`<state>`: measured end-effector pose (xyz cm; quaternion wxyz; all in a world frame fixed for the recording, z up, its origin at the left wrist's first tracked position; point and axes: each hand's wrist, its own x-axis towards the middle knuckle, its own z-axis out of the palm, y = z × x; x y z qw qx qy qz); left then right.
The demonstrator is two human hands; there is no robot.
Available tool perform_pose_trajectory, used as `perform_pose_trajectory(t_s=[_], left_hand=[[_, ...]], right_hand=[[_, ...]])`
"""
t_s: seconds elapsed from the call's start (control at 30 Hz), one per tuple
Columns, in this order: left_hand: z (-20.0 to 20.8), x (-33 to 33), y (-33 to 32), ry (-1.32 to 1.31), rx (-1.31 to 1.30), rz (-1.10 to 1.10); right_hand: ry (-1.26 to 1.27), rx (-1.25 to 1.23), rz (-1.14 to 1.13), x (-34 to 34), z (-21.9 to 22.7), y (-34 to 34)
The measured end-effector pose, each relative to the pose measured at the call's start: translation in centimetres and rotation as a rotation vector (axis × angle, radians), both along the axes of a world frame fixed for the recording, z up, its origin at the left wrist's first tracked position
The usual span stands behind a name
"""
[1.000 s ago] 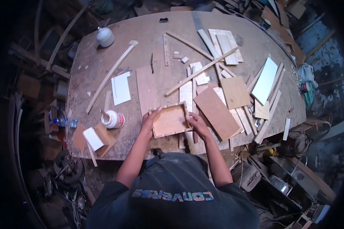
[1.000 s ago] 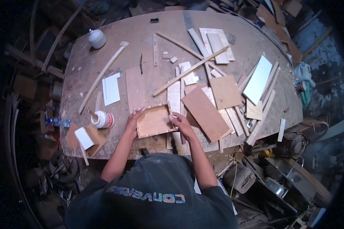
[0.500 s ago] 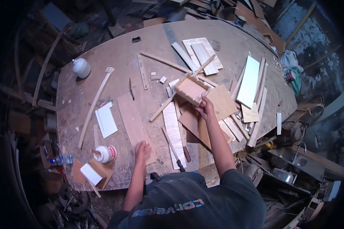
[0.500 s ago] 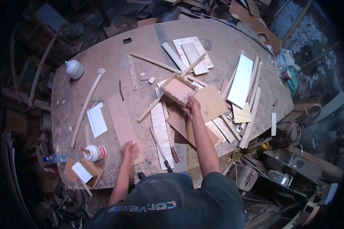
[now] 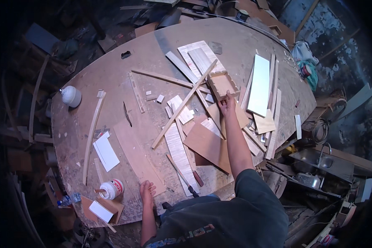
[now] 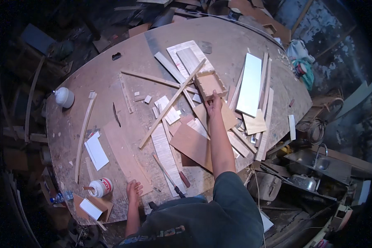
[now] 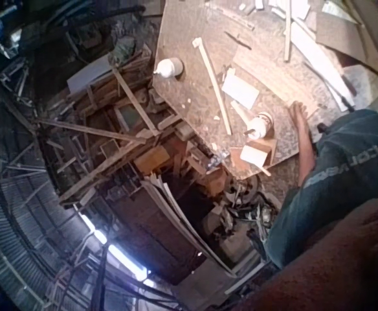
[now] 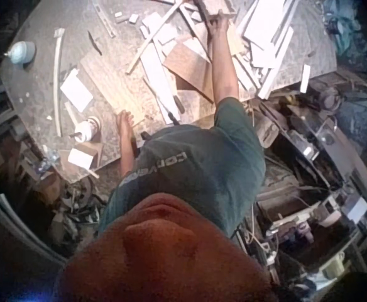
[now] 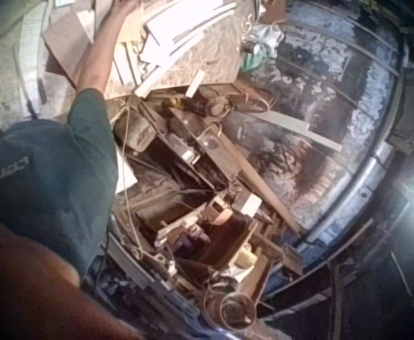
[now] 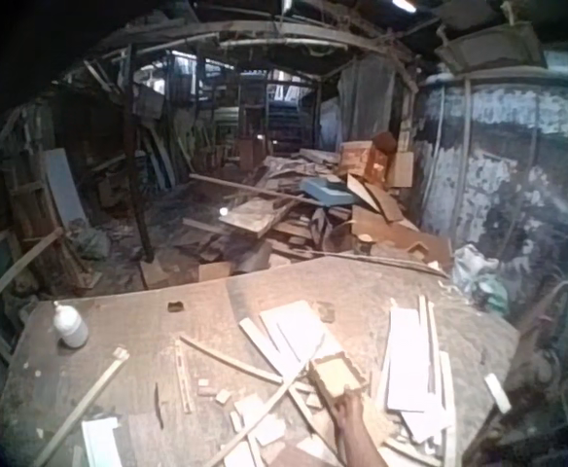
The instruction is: The person applies glue to the edges of a wooden box frame using a stick and presses the pieces together. They inspect the assembled frame and handle other wooden components, including a white box and various planks, on a cluttered workbench.
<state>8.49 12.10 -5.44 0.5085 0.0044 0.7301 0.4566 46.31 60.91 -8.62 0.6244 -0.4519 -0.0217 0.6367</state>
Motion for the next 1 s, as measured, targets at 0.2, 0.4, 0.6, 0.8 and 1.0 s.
perform_pose_trajectory(t_s=[0.2, 0.4, 0.6, 0.8, 1.0], left_hand=[[0.8, -0.1, 0.8, 0.024, 0.002, 0.003], [0.2, -0.1, 0.0, 0.045, -0.063, 0.030], [-0.4, -0.1, 0.7, 0.078, -0.097, 0.002], [-1.2, 0.2, 0.8, 0.100, -0.061, 0.035], [-5.4, -0.3, -0.9, 0.515, -0.083, -0.181]], right_hand=[[0.002, 0.049, -0.112, 3.4, -0.7, 5.4], [0.021, 0.056, -0.159, 5.5, 0.2, 8.9], [0.035, 0.088, -0.262, 8.3, -1.9, 13.1], [0.020, 0.044, -0.044, 6.4, -0.3, 12.0], [-0.038, 0.092, 0.410, -8.0, 4.6, 4.3]])
